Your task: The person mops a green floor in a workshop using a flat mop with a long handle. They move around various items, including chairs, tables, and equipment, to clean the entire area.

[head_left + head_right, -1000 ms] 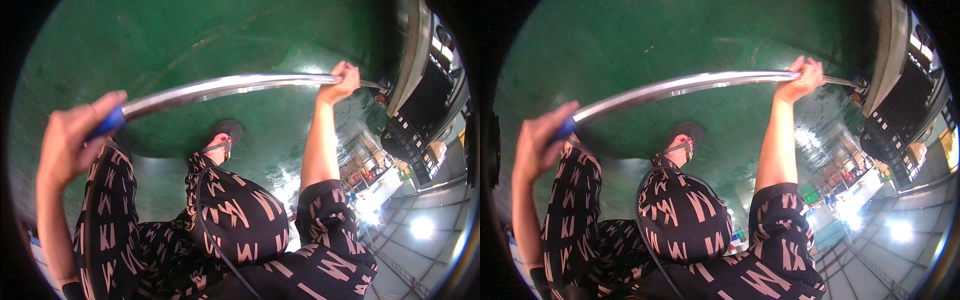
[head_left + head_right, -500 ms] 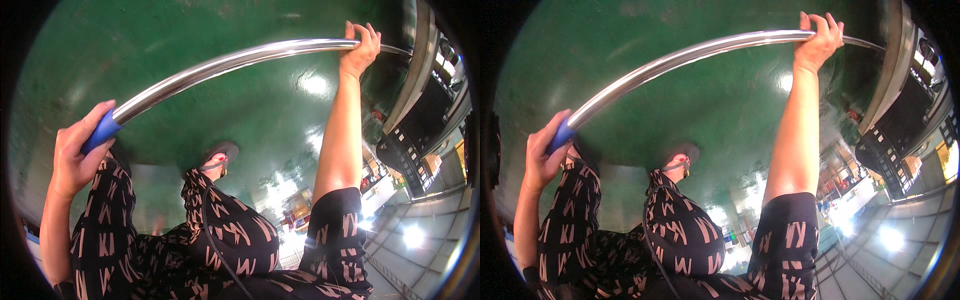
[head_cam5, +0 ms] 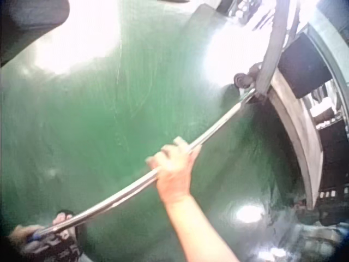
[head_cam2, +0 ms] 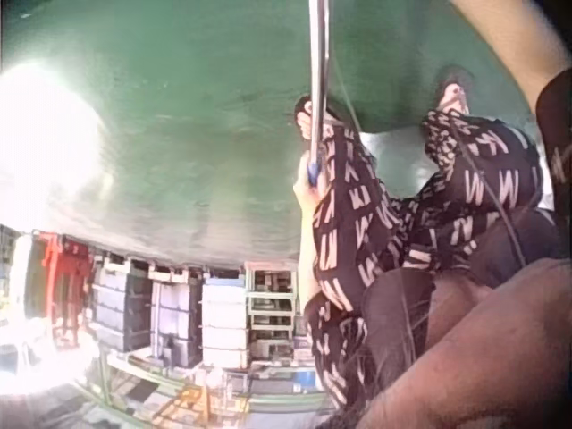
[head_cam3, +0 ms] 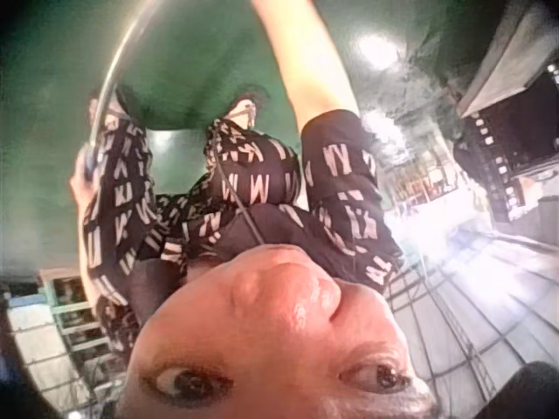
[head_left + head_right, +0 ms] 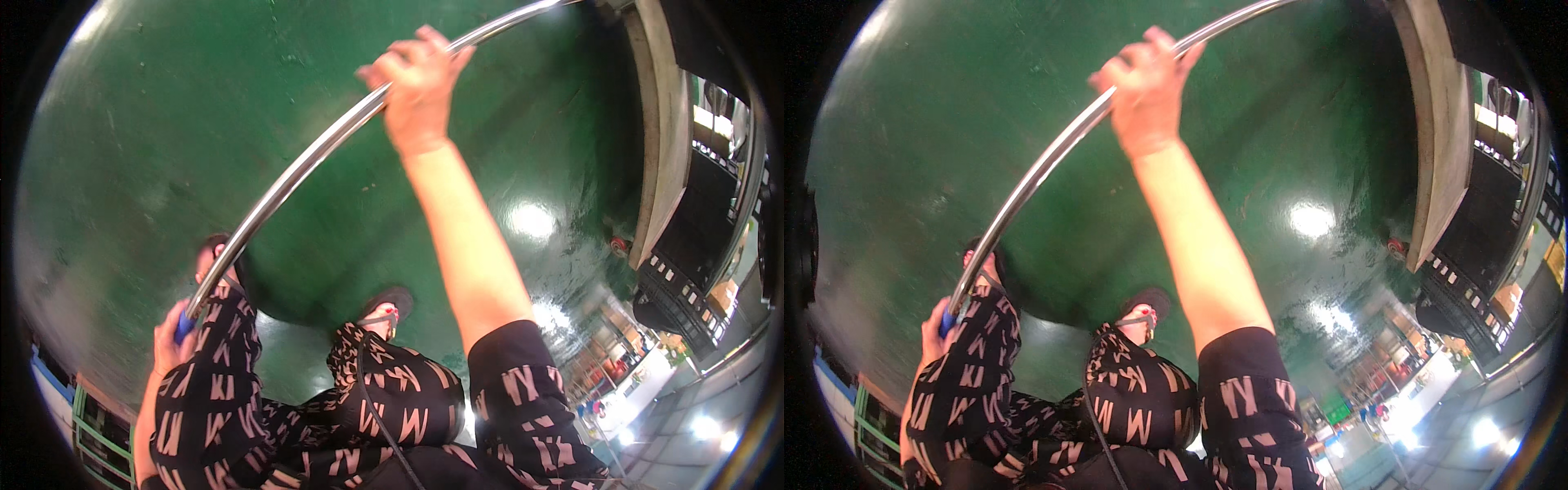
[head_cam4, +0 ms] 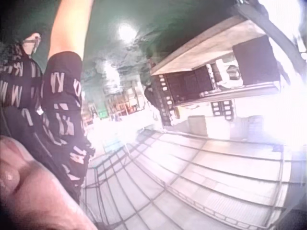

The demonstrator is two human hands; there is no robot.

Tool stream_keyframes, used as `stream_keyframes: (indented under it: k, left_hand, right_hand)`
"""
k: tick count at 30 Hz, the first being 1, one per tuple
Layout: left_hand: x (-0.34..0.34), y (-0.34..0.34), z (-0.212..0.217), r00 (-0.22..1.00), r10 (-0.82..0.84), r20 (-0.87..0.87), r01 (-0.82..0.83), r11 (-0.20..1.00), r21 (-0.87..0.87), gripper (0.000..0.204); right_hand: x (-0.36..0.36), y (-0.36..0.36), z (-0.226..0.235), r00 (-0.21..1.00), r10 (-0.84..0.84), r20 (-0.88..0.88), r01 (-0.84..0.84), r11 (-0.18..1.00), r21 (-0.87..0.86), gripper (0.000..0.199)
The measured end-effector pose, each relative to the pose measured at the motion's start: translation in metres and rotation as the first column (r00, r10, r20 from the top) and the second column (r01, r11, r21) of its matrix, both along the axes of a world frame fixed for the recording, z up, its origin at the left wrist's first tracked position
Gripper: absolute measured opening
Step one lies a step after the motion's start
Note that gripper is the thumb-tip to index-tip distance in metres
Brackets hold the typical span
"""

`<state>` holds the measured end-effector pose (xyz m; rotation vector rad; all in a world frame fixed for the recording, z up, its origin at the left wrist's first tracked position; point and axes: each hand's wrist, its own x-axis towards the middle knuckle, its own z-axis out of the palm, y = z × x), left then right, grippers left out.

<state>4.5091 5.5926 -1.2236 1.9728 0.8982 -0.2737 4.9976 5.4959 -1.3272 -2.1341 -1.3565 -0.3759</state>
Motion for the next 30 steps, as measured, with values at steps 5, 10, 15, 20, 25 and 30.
stream_keyframes:
  k: [5, 10, 15, 20, 25, 30]
  left_hand:
    - [-0.12, -0.012, 0.053, 0.841, 0.125, -0.527, -0.113, 0.992, 0.055, 0.035]
    - [-0.19, -0.003, 0.183, 0.793, -0.018, -0.61, 0.09, 0.992, 0.087, 0.025]
    - [-0.166, 0.062, 0.383, 0.628, -0.1, -0.772, 0.33, 0.932, 0.148, 0.028]
    - [-0.09, 0.132, 0.588, 0.559, -0.073, -0.826, 0.539, 0.789, 0.295, 0.023]
    - [0.042, 0.183, 0.703, 0.743, -0.267, -0.614, 0.653, 0.491, 0.577, 0.019]
    - [0.184, 0.209, 0.84, 0.574, -0.585, -0.572, 0.681, -0.047, 0.731, 0.015]
  right_hand:
    - [-0.11, 0.005, 0.055, 0.986, 0.14, -0.088, -0.159, 0.949, -0.273, 0.016]
    - [-0.2, -0.007, 0.132, 0.925, 0.268, -0.27, -0.361, 0.843, -0.398, 0.019]
    - [-0.247, 0.019, 0.247, 0.892, 0.193, -0.41, -0.367, 0.838, -0.404, 0.012]
    - [-0.219, 0.057, 0.377, 0.887, -0.004, -0.461, -0.129, 0.958, -0.257, 0.01]
    - [-0.159, 0.034, 0.447, 0.831, -0.229, -0.507, 0.211, 0.973, -0.094, 0.021]
    - [-0.129, 0.03, 0.554, 0.723, -0.511, -0.465, 0.519, 0.846, -0.123, 0.036]
